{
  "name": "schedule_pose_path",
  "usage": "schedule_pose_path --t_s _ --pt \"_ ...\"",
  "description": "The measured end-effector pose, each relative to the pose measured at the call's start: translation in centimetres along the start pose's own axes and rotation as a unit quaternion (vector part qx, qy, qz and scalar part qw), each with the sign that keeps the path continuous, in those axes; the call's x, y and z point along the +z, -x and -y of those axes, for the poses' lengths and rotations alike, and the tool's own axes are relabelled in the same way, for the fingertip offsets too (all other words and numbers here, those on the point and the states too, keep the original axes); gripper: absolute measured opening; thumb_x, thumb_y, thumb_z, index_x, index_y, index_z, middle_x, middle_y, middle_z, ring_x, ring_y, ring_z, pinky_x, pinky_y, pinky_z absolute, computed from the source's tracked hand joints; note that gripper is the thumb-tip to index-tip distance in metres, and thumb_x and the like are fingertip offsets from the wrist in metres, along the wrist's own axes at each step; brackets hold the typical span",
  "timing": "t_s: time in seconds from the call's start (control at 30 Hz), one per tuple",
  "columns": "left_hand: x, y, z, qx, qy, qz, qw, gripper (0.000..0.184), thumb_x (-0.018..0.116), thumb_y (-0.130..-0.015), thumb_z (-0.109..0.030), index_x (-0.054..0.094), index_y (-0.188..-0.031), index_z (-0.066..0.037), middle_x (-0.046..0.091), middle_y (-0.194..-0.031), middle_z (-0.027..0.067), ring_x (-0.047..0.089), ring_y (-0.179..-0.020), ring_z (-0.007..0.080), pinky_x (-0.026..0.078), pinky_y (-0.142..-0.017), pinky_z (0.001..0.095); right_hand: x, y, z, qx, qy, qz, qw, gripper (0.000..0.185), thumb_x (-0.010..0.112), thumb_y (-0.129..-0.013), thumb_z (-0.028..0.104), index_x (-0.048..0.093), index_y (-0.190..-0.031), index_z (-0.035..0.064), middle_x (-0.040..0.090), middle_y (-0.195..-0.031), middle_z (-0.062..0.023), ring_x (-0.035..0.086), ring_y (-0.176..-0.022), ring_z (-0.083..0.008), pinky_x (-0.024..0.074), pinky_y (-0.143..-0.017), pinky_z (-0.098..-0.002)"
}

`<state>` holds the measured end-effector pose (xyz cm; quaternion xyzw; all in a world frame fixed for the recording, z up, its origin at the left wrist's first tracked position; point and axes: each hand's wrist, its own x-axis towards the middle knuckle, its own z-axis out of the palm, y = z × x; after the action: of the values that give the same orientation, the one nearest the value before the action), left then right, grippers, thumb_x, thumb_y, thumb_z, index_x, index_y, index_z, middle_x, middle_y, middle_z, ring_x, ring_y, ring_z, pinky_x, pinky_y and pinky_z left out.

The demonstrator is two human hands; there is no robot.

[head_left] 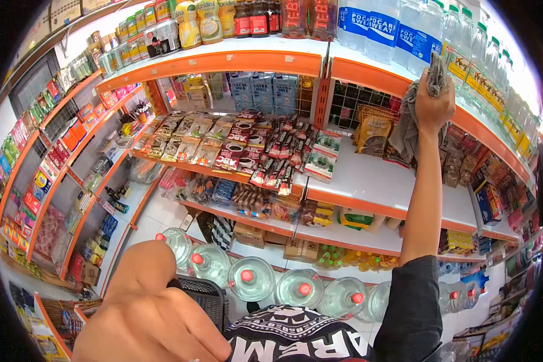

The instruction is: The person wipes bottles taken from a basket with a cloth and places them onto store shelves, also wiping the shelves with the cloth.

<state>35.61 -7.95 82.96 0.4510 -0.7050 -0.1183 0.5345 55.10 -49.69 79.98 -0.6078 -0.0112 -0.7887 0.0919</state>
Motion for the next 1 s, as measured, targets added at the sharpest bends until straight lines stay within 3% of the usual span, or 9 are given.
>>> schedule_pose_path --t_s 0.03,0.07,0.17,0.5,1.0 --pt "0.7 0.2 0.1 0.065 0.01 -0.012 0.998 0.035 0.05 -0.083 -0.006 0.047 -0.117 -0.003 0.063 -0.092 0.0202 0.063 -0.068 0.0304 0.053 -0.057 0.0383 0.0 0.1 0.0 0.001 0.001 0.001 1.0 0.023 0.066 -0.076 0.023 0.061 -0.089 0.0047 0.06 -0.083 -0.0138 0.061 -0.075 -0.0338 0.0482 -0.064 -0.0384" --pt "2.1 -1.4 -0.8 -0.025 -0.06 -0.098 0.993 0.015 0.048 -0.085 -0.01 0.046 -0.099 -0.006 0.057 -0.077 0.0134 0.052 -0.056 0.0238 0.043 -0.05 0.0337 0.1 -0.1 -0.1 0.002 -0.001 0.001 1.0 0.023 0.066 -0.076 0.023 0.061 -0.089 0.0047 0.061 -0.082 -0.0138 0.061 -0.075 -0.0338 0.0483 -0.064 -0.0384" --pt "0.2 -1.1 0.6 -0.02 -0.008 -0.038 0.999 0.016 0.048 -0.085 -0.01 0.047 -0.1 -0.005 0.057 -0.078 0.0131 0.052 -0.057 0.0231 0.044 -0.052 0.0329 0.0 0.1 -0.1 0.01 -0.004 0.006 1.0 0.023 0.067 -0.076 0.023 0.061 -0.089 0.0047 0.061 -0.082 -0.0136 0.061 -0.075 -0.0338 0.0483 -0.064 -0.0384" --pt "-1.7 -0.8 2.4 0.001 0.022 -0.022 1.0 0.019 0.05 -0.086 -0.012 0.048 -0.103 -0.004 0.057 -0.084 0.012 0.053 -0.062 0.0205 0.044 -0.055 0.0305 0.2 0.2 -0.3 0.001 0.013 0.004 1.0 0.022 0.067 -0.076 0.023 0.061 -0.087 0.005 0.061 -0.081 -0.0138 0.061 -0.074 -0.034 0.0479 -0.063 -0.0385" --pt "-3.2 0.0 3.8 -0.005 -0.035 -0.069 0.997 0.023 0.053 -0.087 -0.014 0.051 -0.107 -0.002 0.057 -0.093 0.0104 0.054 -0.068 0.0167 0.045 -0.06 0.0269 0.6 0.2 -0.8 -0.013 0.035 -0.006 0.999 0.024 0.068 -0.075 0.025 0.062 -0.086 0.0044 0.063 -0.079 -0.0132 0.062 -0.071 -0.032 0.0486 -0.062 -0.037"
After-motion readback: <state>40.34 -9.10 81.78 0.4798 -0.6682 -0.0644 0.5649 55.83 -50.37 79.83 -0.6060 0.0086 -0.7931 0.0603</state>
